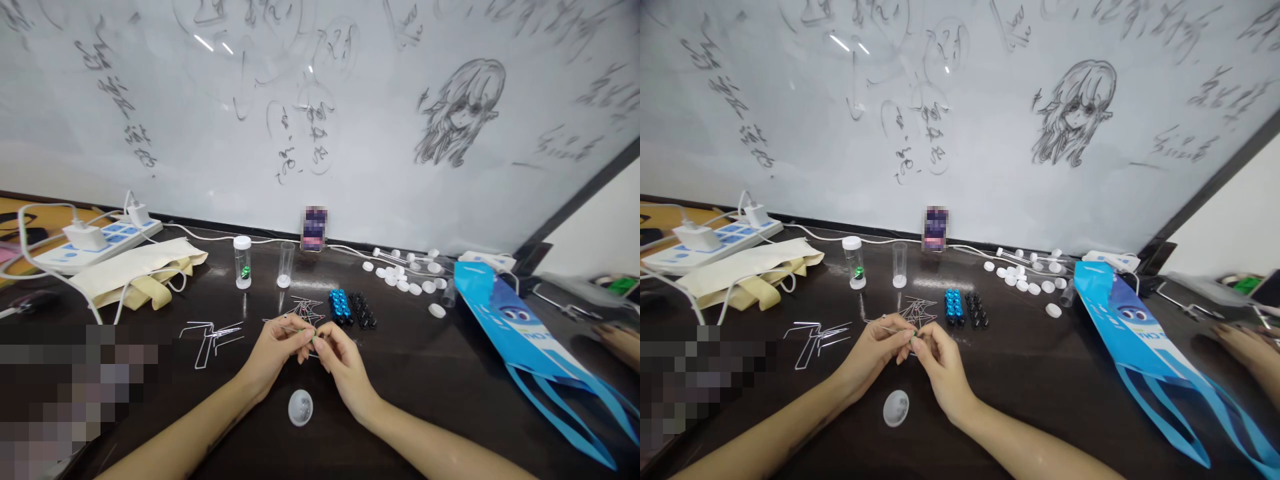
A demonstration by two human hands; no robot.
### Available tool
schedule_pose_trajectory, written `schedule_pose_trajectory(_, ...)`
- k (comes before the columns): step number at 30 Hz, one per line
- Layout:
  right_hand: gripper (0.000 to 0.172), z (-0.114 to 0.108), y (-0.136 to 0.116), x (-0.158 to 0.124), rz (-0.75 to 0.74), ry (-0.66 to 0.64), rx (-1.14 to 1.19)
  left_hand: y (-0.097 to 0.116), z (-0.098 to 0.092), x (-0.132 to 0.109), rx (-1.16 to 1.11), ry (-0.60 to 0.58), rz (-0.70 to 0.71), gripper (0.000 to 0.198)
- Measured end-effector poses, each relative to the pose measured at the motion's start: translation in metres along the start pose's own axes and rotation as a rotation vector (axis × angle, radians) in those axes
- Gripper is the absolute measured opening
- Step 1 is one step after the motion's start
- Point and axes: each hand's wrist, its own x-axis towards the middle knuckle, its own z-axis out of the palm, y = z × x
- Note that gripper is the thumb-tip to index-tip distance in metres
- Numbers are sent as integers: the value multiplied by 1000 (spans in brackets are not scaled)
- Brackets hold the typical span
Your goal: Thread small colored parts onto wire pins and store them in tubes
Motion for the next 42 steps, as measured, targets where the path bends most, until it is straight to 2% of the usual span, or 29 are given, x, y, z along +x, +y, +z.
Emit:
schedule_pose_trajectory(3,29,-1,2,1,9,-11,-9,-1,-1,0,12,-1,-1,13)
schedule_pose_trajectory(7,44,-2,6,1,39,-10,-40,-1,0,-1,41,-21,-6,15)
schedule_pose_trajectory(9,42,-2,5,0,26,-4,-52,-1,0,0,41,-16,-6,15)
schedule_pose_trajectory(14,23,-1,3,-1,-12,-1,-23,-1,0,0,17,9,8,13)
schedule_pose_trajectory(20,38,-2,7,1,16,-20,-42,-2,-1,-1,49,7,2,15)
schedule_pose_trajectory(27,18,-2,2,-2,-49,27,-150,-2,-2,1,2,9,10,13)
schedule_pose_trajectory(29,21,-2,2,-2,-42,19,-153,-1,-2,1,9,5,6,13)
schedule_pose_trajectory(33,41,-3,6,-1,4,-11,-121,-1,0,-1,50,-10,-4,15)
schedule_pose_trajectory(36,48,-4,8,0,30,-5,-107,0,1,-2,69,-19,-4,15)
schedule_pose_trajectory(39,49,-4,8,-1,28,-1,-109,0,0,-2,76,-28,8,15)
schedule_pose_trajectory(42,41,-3,6,-2,-21,9,-151,0,0,-2,60,-25,12,14)
